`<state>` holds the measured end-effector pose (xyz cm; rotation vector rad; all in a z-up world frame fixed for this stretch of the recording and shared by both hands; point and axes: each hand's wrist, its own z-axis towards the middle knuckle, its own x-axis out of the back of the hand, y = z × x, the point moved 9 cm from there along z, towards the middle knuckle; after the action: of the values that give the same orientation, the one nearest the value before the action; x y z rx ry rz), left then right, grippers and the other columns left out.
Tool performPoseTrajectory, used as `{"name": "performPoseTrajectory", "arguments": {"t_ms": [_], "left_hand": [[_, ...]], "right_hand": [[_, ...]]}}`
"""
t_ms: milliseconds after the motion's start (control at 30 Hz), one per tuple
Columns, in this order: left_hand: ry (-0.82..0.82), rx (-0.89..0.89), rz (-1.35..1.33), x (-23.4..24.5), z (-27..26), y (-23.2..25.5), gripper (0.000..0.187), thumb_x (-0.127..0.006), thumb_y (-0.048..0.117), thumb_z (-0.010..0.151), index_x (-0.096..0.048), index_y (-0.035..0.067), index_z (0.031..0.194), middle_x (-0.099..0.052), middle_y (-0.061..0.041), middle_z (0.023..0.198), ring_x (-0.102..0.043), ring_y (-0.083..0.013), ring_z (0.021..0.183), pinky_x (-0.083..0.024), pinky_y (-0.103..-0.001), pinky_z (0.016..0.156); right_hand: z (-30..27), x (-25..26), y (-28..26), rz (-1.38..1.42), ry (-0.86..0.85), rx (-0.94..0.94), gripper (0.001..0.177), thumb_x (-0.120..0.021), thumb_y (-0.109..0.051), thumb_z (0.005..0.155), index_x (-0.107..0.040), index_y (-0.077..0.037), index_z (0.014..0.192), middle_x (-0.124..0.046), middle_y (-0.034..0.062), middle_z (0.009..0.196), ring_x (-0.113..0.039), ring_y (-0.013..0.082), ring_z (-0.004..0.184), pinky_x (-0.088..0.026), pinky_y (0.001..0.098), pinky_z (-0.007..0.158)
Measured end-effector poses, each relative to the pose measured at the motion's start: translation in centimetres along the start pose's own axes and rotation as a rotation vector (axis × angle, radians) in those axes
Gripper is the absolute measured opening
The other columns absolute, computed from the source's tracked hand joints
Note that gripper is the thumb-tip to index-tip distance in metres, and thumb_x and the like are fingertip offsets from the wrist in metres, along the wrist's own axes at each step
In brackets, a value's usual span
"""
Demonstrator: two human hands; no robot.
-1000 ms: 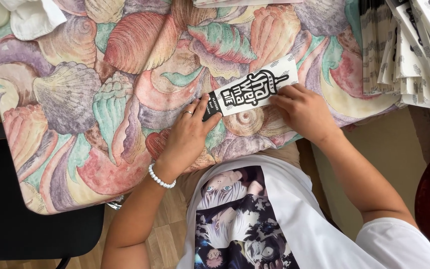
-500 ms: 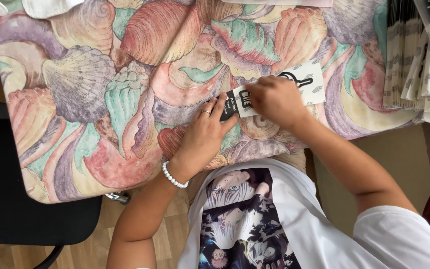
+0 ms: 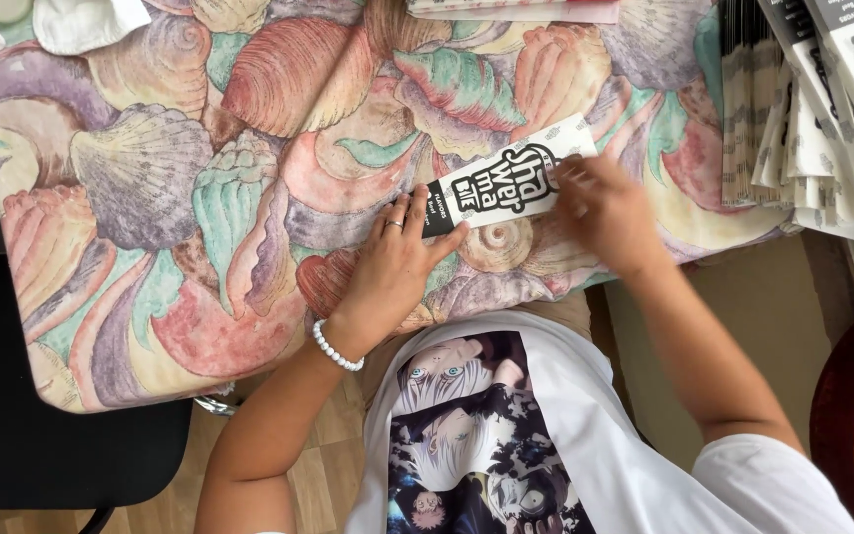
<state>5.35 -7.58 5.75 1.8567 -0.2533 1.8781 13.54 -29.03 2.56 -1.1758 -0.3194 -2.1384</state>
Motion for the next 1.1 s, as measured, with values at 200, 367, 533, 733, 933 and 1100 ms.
{"name": "performPoseTrajectory", "arguments": {"t_ms": [200,367,533,733,933,1100], "left_hand": [[0.081,0.034,-0.163,-0.4,-0.5,-0.8,0.045,-0.051,-0.007,0.095,-0.068,0.017,0.129,-0.048,-0.040,0.140,-0.047,-0.0523,0.134,-0.041,-0.061,0.108],[0.146,0.078,-0.260,-1.4,-1.3,-2.4,0.032,-0.055,-0.008,0.093,-0.073,0.010,0.112,-0.055,-0.029,0.139,-0.048,-0.0425,0.138,-0.042,-0.053,0.112],[0.166,0.072,-0.278,-1.4,-1.6,-2.7,0.029,-0.055,-0.007,0.094,-0.072,0.009,0.110,-0.056,-0.024,0.140,-0.047,-0.0402,0.139,-0.040,-0.052,0.113],[0.175,0.072,-0.269,-0.8,-1.2,-2.3,0.026,-0.055,-0.007,0.094,-0.072,0.009,0.107,-0.055,-0.023,0.141,-0.050,-0.0401,0.136,-0.042,-0.053,0.112],[0.113,0.063,-0.110,-0.5,-0.6,-1.6,0.027,-0.051,-0.008,0.094,-0.065,0.008,0.110,-0.051,-0.025,0.145,-0.056,-0.0420,0.129,-0.046,-0.055,0.106],[0.046,-0.003,0.067,-0.6,-0.1,-0.3,0.046,-0.051,-0.003,0.093,-0.060,0.019,0.132,-0.050,-0.029,0.139,-0.059,-0.0467,0.122,-0.047,-0.057,0.098]], "right_hand": [[-0.9,2.5,-5.2,0.095,-0.042,0.195,0.016,-0.070,-0.006,0.086,-0.079,-0.004,0.100,-0.071,0.0100,0.101,-0.070,0.0262,0.097,-0.058,0.0348,0.085],[-1.4,3.6,-1.8,0.128,-0.105,0.118,0.018,-0.066,0.000,0.092,-0.078,-0.003,0.106,-0.072,0.0094,0.105,-0.071,0.0268,0.100,-0.058,0.0344,0.084],[-1.4,3.2,-1.8,0.088,-0.090,0.172,0.014,-0.063,0.000,0.099,-0.077,-0.001,0.102,-0.069,0.0095,0.098,-0.070,0.0254,0.094,-0.057,0.0318,0.082],[-1.8,2.9,-1.9,0.056,-0.081,0.190,0.013,-0.064,-0.002,0.102,-0.076,-0.002,0.100,-0.067,0.0099,0.095,-0.069,0.0257,0.092,-0.057,0.0334,0.079],[-1.3,3.5,-2.0,0.064,-0.096,0.194,0.011,-0.065,-0.001,0.101,-0.076,-0.001,0.100,-0.067,0.0107,0.094,-0.068,0.0259,0.091,-0.057,0.0319,0.080],[1.7,3.5,-5.2,0.119,-0.201,0.150,0.017,-0.067,0.000,0.093,-0.080,-0.005,0.104,-0.072,0.0108,0.089,-0.070,0.0224,0.089,-0.056,0.0304,0.081]]}}
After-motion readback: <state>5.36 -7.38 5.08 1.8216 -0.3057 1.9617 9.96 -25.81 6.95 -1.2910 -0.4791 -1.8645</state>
